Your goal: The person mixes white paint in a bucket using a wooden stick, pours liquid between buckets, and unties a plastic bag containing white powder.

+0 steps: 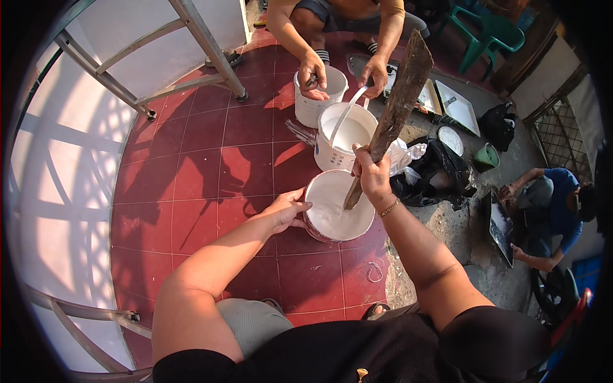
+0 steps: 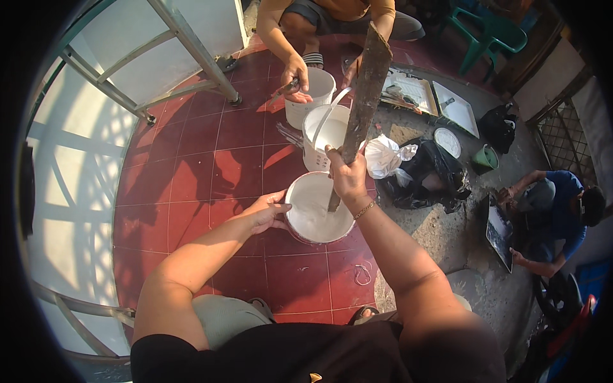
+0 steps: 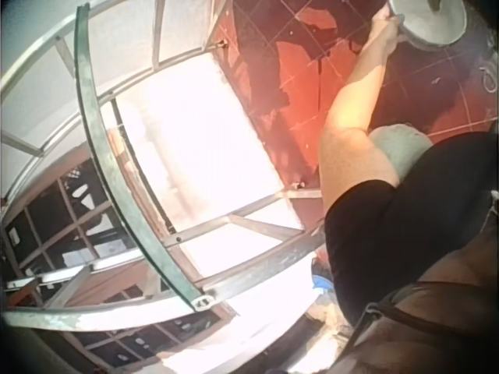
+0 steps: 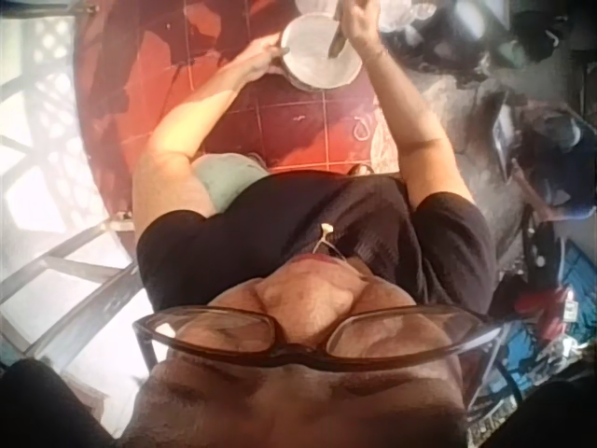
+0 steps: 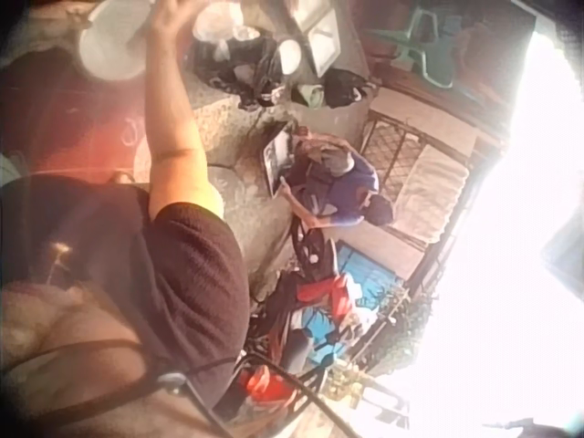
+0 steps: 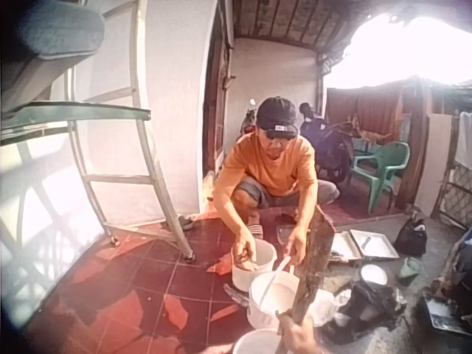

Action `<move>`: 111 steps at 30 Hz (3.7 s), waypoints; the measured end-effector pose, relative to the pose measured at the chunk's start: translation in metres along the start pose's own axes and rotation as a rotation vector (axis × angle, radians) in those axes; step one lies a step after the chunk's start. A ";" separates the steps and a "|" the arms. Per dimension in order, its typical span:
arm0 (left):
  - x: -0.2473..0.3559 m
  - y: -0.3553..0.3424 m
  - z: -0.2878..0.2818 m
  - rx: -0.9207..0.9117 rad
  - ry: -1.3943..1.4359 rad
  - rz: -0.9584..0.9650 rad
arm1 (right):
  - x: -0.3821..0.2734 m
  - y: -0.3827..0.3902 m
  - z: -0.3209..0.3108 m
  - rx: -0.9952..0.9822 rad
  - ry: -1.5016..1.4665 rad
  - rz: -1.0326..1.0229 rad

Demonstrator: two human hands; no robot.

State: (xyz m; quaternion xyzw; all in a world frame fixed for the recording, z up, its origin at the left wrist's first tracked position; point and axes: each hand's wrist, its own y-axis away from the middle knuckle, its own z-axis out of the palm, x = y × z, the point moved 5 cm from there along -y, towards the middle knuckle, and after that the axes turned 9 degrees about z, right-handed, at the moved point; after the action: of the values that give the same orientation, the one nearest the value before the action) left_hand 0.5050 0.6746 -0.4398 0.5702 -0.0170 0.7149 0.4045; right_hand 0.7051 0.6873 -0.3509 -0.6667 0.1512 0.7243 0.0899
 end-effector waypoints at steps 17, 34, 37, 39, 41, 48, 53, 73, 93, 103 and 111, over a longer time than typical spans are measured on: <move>-0.001 -0.002 -0.001 -0.026 -0.049 -0.021 | -0.004 -0.013 -0.001 0.073 0.049 -0.050; -0.008 -0.006 -0.005 0.015 -0.002 -0.006 | -0.005 -0.020 0.013 0.051 0.127 -0.138; -0.005 -0.003 -0.006 -0.024 -0.022 -0.020 | 0.003 0.000 0.004 0.004 0.158 0.029; -0.001 -0.004 -0.002 -0.032 -0.043 -0.016 | 0.006 0.019 0.009 -0.028 0.060 0.054; -0.001 -0.004 -0.005 -0.034 -0.007 -0.028 | 0.012 0.025 0.021 -0.077 -0.100 0.070; -0.008 -0.006 -0.008 -0.004 -0.005 -0.049 | -0.009 0.004 0.042 -0.038 -0.094 -0.166; -0.006 -0.004 -0.001 -0.046 -0.017 -0.002 | -0.002 0.011 0.015 -0.053 0.178 -0.116; -0.004 -0.010 -0.004 0.004 -0.026 -0.001 | 0.000 0.003 0.025 -0.053 0.078 -0.196; 0.002 -0.005 -0.004 -0.022 -0.024 -0.013 | 0.010 0.007 0.038 -0.025 -0.266 -0.012; -0.001 -0.010 -0.003 -0.050 -0.053 0.039 | -0.009 -0.003 -0.014 0.059 -0.086 -0.143; 0.001 -0.002 -0.005 -0.050 -0.010 0.012 | 0.014 0.028 0.034 -0.187 -0.096 -0.003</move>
State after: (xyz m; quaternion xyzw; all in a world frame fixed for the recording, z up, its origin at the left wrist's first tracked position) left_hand 0.5020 0.6783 -0.4417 0.5634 -0.0405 0.7137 0.4141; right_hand 0.6625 0.6713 -0.3595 -0.6369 0.0777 0.7662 0.0356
